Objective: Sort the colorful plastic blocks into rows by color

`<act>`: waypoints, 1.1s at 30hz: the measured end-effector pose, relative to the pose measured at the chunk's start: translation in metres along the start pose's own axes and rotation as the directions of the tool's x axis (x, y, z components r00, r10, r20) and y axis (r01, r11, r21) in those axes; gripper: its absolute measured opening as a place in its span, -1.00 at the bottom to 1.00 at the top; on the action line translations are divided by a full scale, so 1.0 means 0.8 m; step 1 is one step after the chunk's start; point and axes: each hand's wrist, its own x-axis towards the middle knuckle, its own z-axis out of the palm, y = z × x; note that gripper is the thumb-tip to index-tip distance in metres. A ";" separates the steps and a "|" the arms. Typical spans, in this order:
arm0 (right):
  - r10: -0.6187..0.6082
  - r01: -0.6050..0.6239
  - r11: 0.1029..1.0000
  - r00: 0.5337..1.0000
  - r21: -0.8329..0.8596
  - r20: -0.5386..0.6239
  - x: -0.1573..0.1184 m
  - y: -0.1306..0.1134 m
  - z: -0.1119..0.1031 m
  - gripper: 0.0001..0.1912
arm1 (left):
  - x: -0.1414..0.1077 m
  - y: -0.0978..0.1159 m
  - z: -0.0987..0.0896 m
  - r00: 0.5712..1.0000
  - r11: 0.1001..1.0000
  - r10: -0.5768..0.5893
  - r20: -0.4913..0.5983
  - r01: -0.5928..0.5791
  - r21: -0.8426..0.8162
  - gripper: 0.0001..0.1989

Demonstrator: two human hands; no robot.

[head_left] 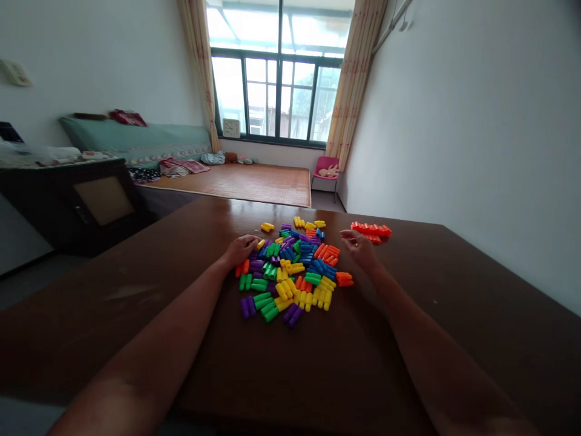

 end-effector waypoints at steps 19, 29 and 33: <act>-0.079 0.080 0.997 0.995 0.021 -0.057 0.010 -0.027 -0.010 -0.68 | -0.001 0.003 -0.002 1.000 1.000 -0.009 0.007 0.009 -0.016 -0.52; 0.281 -0.302 0.948 0.943 -0.104 -0.181 -0.016 0.135 -0.087 -0.74 | 0.000 0.005 -0.003 1.000 1.000 -0.004 0.003 0.004 0.002 -0.51; 0.386 -0.380 0.922 0.872 0.078 -0.300 -0.016 0.152 -0.089 -0.67 | 0.000 0.003 -0.003 1.000 1.000 0.000 0.012 0.000 0.002 -0.51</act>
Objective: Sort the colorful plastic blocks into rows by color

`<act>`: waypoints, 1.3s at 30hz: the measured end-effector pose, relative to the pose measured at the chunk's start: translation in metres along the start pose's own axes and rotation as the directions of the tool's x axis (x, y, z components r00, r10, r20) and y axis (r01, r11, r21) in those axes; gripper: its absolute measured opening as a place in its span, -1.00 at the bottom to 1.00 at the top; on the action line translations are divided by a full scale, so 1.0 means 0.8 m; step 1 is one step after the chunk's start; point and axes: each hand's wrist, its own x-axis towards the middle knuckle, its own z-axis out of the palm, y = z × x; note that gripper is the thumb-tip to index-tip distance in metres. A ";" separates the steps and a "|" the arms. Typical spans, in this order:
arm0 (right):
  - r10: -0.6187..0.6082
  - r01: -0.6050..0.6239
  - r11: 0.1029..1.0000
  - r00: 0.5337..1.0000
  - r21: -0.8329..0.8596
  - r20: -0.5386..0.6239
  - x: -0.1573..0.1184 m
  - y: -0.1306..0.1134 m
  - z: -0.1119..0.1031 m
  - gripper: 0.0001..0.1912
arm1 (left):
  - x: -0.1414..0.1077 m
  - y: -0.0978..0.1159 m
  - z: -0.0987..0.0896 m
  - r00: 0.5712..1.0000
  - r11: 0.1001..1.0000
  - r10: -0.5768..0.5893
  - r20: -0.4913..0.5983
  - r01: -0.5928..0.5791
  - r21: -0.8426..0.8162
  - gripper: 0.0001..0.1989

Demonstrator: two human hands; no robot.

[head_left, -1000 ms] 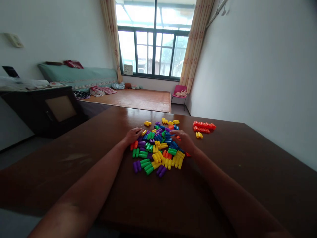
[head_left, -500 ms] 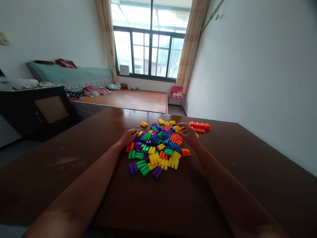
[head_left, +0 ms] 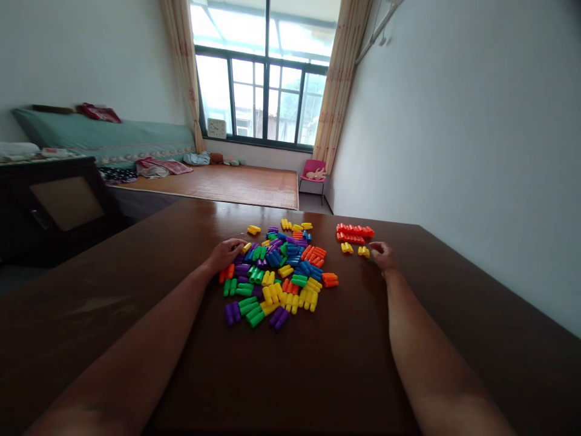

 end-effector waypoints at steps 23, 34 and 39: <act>-0.347 0.393 0.869 0.917 -0.301 0.196 -0.019 -0.041 0.054 -0.73 | -0.002 0.006 -0.002 1.000 1.000 -0.017 -0.018 0.017 -0.016 -0.58; -0.357 0.405 0.860 0.912 -0.309 0.203 -0.024 -0.048 0.051 -0.67 | -0.001 0.005 -0.002 1.000 1.000 -0.020 -0.008 0.020 0.006 -0.56; -0.423 0.446 0.843 0.895 -0.301 0.143 -0.038 -0.097 0.048 -0.67 | -0.001 -0.001 0.002 1.000 1.000 -0.009 -0.007 0.009 -0.007 -0.58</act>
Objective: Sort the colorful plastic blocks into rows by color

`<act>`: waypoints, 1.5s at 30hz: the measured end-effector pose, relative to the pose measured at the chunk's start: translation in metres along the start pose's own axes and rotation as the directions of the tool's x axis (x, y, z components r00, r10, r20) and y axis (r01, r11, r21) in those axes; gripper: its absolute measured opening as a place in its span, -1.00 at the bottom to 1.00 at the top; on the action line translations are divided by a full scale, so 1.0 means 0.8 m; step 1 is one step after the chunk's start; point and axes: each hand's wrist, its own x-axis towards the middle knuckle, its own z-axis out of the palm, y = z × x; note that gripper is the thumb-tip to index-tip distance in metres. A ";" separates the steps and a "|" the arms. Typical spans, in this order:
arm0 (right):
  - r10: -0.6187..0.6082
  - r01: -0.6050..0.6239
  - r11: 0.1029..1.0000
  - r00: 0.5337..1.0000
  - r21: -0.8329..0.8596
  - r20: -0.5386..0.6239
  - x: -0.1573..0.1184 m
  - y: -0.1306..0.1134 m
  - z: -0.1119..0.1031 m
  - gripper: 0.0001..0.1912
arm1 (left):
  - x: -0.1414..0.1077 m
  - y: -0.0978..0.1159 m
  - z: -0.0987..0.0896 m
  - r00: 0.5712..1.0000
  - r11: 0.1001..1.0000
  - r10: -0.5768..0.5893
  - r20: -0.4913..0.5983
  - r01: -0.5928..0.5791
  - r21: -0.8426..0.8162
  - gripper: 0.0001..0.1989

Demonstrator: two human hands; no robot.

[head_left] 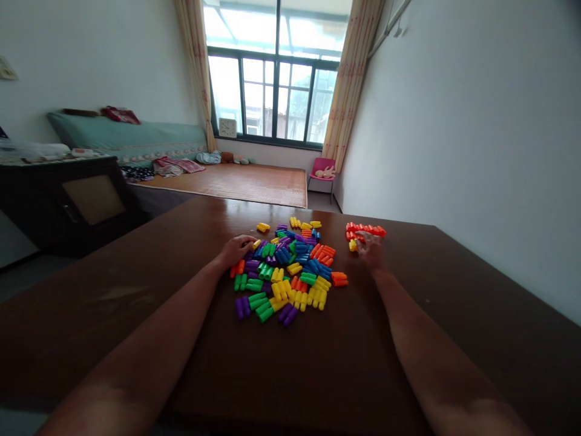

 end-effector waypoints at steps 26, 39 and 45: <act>-0.539 0.433 0.842 0.674 0.321 0.504 -0.090 -0.239 0.004 -0.47 | 0.001 -0.007 0.004 1.000 1.000 0.024 -0.011 -0.024 0.020 -0.62; -0.292 0.133 0.883 0.907 0.450 0.304 -0.051 -0.193 0.013 -0.78 | 0.000 0.000 0.003 1.000 1.000 0.011 -0.012 -0.010 0.010 -0.62; 0.243 -0.486 0.629 0.864 0.607 0.441 -0.002 -0.108 -0.002 -0.71 | 0.002 -0.006 0.006 1.000 1.000 0.025 -0.014 -0.025 0.012 -0.62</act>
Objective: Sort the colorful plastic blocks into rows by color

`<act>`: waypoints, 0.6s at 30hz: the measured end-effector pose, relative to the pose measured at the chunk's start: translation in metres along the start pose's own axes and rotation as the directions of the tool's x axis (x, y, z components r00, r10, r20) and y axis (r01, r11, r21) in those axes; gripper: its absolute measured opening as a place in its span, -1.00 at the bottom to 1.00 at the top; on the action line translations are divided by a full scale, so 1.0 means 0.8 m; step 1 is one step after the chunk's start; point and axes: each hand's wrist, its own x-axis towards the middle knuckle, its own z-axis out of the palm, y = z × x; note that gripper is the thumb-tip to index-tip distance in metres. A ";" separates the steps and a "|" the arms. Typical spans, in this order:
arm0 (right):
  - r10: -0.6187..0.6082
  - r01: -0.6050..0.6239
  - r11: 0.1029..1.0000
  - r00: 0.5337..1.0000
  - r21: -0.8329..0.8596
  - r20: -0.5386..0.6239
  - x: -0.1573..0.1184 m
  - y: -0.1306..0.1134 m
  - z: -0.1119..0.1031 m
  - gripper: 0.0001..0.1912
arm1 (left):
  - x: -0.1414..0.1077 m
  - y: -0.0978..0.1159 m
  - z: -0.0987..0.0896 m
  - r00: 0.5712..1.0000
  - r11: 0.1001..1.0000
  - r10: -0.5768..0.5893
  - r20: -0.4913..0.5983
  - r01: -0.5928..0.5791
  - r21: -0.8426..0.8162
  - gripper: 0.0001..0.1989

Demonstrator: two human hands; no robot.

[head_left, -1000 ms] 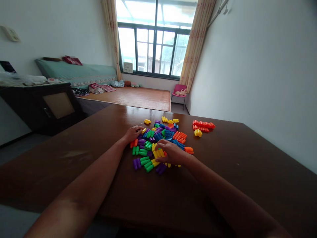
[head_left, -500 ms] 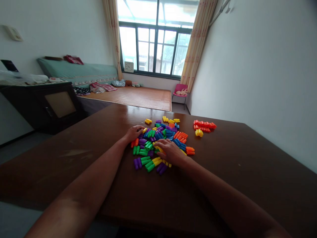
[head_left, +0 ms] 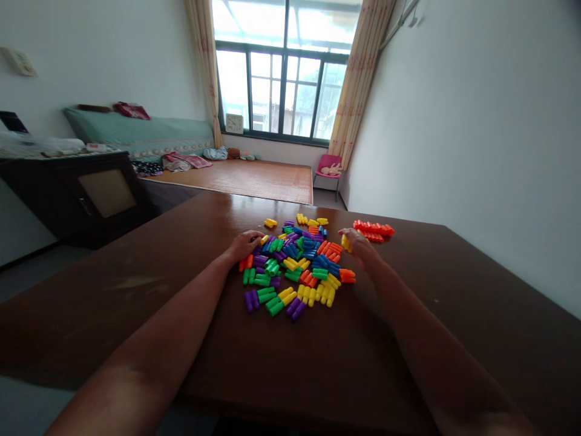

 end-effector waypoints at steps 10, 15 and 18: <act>0.186 -0.010 0.940 0.854 0.341 -0.486 0.050 0.085 -0.138 -0.71 | 0.000 -0.001 -0.002 1.000 1.000 -0.004 -0.005 0.004 -0.010 -0.62; 0.092 0.012 0.984 0.816 0.176 -0.570 0.053 0.114 -0.154 -0.63 | -0.002 0.004 -0.005 1.000 1.000 0.003 -0.004 -0.003 -0.001 -0.61; 0.046 -0.028 0.999 0.822 0.039 -0.568 0.052 0.125 -0.162 -0.64 | -0.002 0.004 -0.005 1.000 1.000 0.000 0.003 0.000 0.009 -0.61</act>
